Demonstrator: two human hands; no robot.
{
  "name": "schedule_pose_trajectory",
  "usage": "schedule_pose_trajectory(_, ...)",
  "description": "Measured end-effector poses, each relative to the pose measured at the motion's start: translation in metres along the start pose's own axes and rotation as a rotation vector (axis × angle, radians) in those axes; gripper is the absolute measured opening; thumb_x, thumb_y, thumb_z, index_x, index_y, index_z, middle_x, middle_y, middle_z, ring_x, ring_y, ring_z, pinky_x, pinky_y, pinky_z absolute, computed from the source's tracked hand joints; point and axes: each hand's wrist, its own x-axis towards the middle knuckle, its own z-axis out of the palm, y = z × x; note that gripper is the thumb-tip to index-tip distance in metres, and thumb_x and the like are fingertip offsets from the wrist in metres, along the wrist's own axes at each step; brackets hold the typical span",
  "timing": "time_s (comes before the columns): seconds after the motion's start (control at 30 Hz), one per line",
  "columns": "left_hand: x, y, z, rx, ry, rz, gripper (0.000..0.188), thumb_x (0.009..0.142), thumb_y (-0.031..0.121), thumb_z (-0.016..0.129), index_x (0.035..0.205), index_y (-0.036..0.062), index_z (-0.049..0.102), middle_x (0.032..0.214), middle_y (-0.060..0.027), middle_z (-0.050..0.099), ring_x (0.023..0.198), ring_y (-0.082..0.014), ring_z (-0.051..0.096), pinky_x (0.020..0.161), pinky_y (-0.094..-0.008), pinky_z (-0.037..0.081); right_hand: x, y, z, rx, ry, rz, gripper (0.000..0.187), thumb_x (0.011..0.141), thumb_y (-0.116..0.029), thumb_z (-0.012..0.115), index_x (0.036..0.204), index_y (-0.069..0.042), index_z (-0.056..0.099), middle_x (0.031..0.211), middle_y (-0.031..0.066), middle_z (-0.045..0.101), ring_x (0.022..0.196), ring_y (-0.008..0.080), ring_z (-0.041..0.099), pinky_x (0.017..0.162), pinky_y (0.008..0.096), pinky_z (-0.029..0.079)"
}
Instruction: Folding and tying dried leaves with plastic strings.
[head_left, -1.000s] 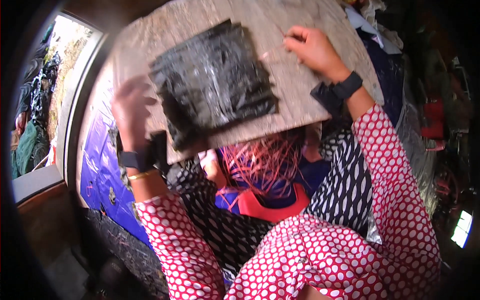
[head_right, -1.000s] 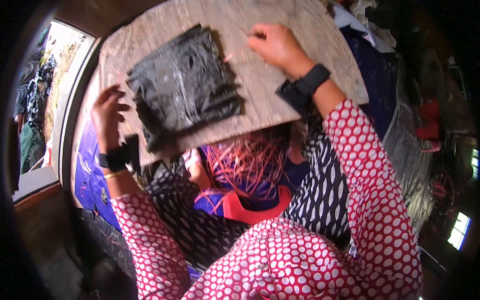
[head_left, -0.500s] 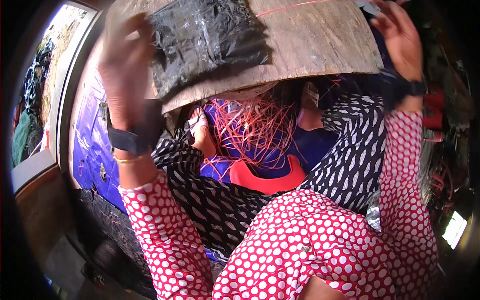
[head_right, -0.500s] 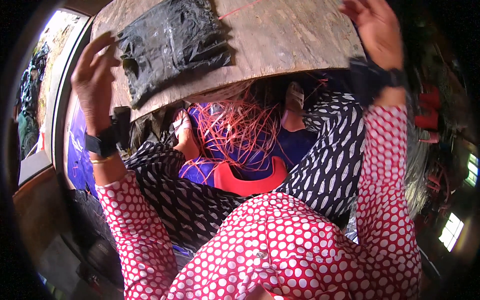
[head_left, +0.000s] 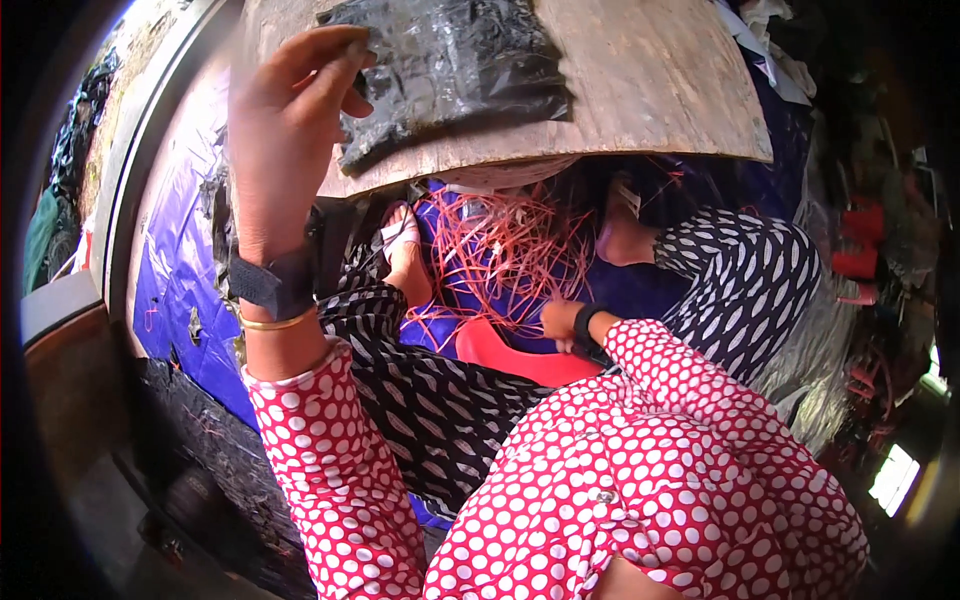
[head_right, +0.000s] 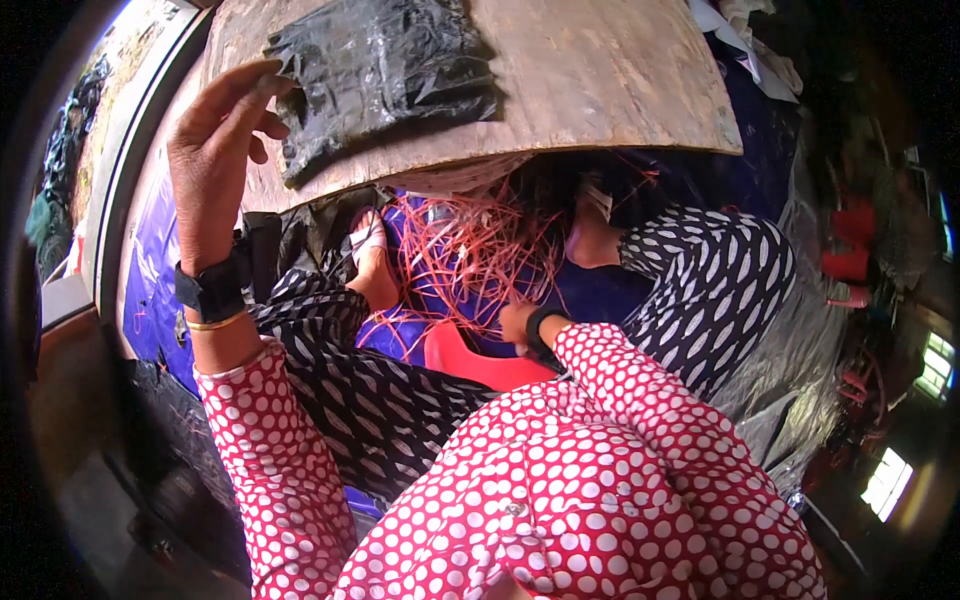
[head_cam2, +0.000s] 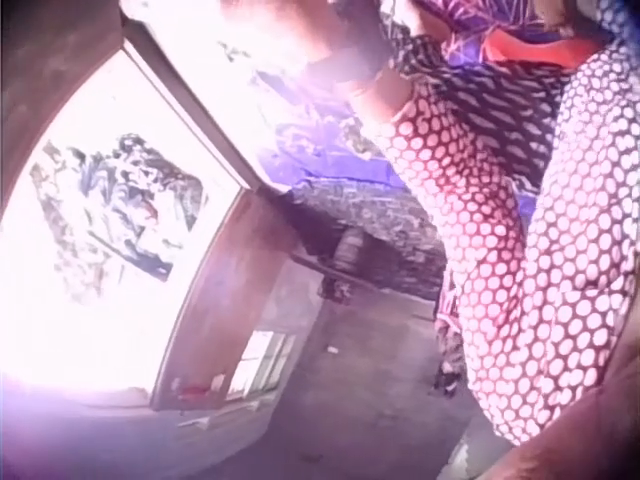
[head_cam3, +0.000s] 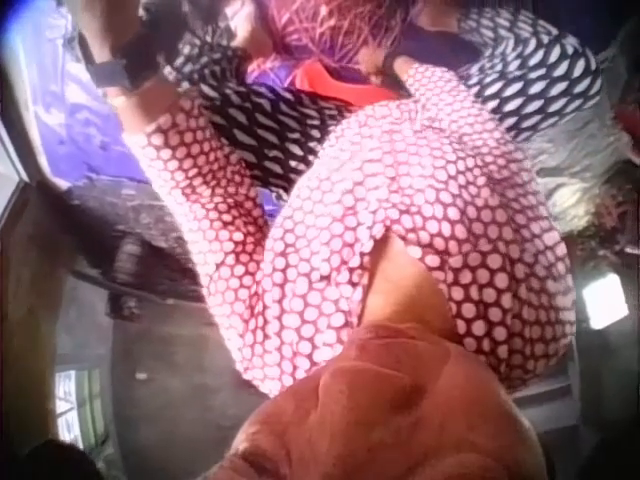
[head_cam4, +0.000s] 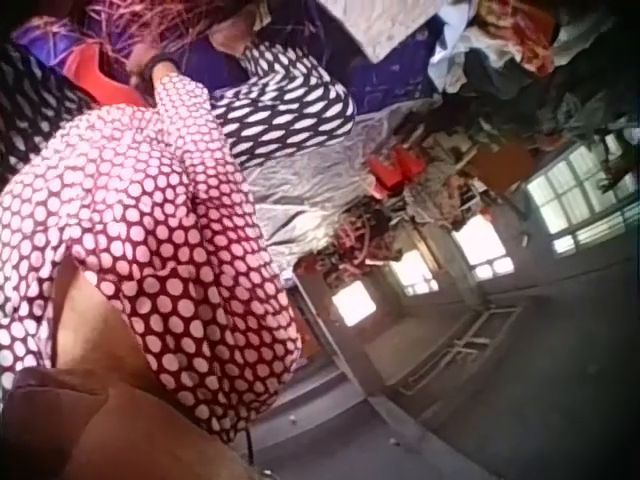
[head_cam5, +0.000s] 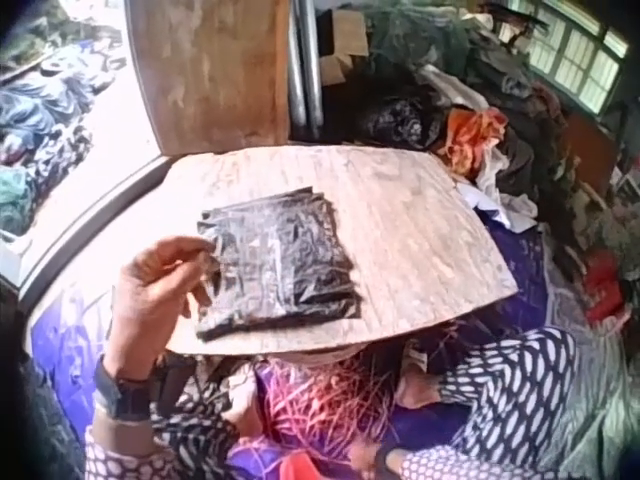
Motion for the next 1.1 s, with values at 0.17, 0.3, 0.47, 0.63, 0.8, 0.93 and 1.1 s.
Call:
schedule_pose_trajectory(0.17, -0.032, 0.005, -0.067, 0.249, 0.028, -0.028, 0.023, 0.089, 0.017, 0.058, 0.106, 0.0046, 0.066, 0.094, -0.0035, 0.069, 0.07, -0.0066, 0.061, 0.055, -0.0187, 0.041, 0.056, -0.217, 0.105, -1.163, 0.197, 0.84, 0.022, 0.076, -0.01, 0.055, 0.091, 0.0, 0.069, 0.096, 0.0165, 0.067, 0.091, 0.0318, 0.065, 0.076, 0.0406, 0.052)
schedule_pose_trajectory(0.3, -0.027, 0.014, -0.067, 0.295, 0.022, 0.017, 0.024, 0.089, 0.018, 0.058, 0.107, 0.0045, 0.066, 0.095, -0.0042, 0.069, 0.072, -0.0075, 0.061, 0.058, -0.02, 0.04, 0.069, -0.209, 0.083, -1.302, 0.502, 0.354, 0.024, 0.077, -0.006, 0.052, 0.096, 0.0, 0.063, 0.102, 0.0189, 0.062, 0.091, 0.0354, 0.063, 0.077, 0.0441, 0.051)
schedule_pose_trajectory(0.47, -0.032, 0.024, -0.07, 0.377, 0.07, -0.036, 0.025, 0.09, 0.019, 0.057, 0.108, 0.0045, 0.066, 0.095, -0.005, 0.069, 0.072, -0.0075, 0.06, 0.057, -0.0206, 0.04, 0.128, -0.201, 0.082, -1.309, 0.393, 0.077, 0.02, 0.083, -0.008, 0.048, 0.1, -0.001, 0.057, 0.122, 0.0164, 0.048, 0.091, 0.0364, 0.06, 0.079, 0.0458, 0.049)
schedule_pose_trajectory(0.63, -0.03, 0.025, -0.068, 0.524, 0.095, -0.025, 0.025, 0.091, 0.02, 0.057, 0.108, 0.0038, 0.066, 0.092, -0.0049, 0.069, 0.07, -0.0078, 0.06, 0.056, -0.021, 0.04, 0.162, -0.192, 0.082, -1.353, 0.313, 0.167, 0.022, 0.081, -0.009, 0.052, 0.1, -0.001, 0.058, 0.13, 0.0151, 0.044, 0.087, 0.0349, 0.062, 0.077, 0.0472, 0.05)
schedule_pose_trajectory(0.8, -0.03, 0.035, -0.068, 0.622, 0.071, -0.008, 0.027, 0.091, 0.023, 0.057, 0.108, 0.0041, 0.066, 0.091, -0.0055, 0.069, 0.068, -0.0083, 0.06, 0.054, -0.021, 0.04, 0.172, -0.164, 0.073, -1.789, 0.306, 0.209, 0.017, 0.082, -0.014, 0.051, 0.09, -0.006, 0.063, 0.113, 0.0104, 0.052, 0.079, 0.0288, 0.064, 0.065, 0.0428, 0.05)
schedule_pose_trajectory(0.93, -0.031, 0.028, -0.069, 0.616, 0.05, -0.018, 0.027, 0.091, 0.023, 0.056, 0.109, 0.0048, 0.066, 0.093, -0.0054, 0.069, 0.069, -0.0087, 0.06, 0.055, -0.0211, 0.041, 0.158, -0.174, 0.071, -1.496, 0.291, 0.343, 0.015, 0.081, -0.01, 0.05, 0.089, -0.002, 0.06, 0.109, 0.0139, 0.053, 0.078, 0.031, 0.063, 0.069, 0.0459, 0.05)
schedule_pose_trajectory(1.1, -0.034, 0.043, -0.073, 0.608, 0.087, -0.039, 0.027, 0.091, 0.022, 0.056, 0.109, 0.0037, 0.064, 0.092, -0.0054, 0.068, 0.068, -0.0084, 0.06, 0.054, -0.0206, 0.041, 0.133, -0.198, 0.076, -1.158, 0.258, 0.252, 0.022, 0.079, -0.012, 0.053, 0.096, 0.001, 0.056, 0.104, 0.0185, 0.051, 0.093, 0.0375, 0.057, 0.077, 0.0458, 0.047)
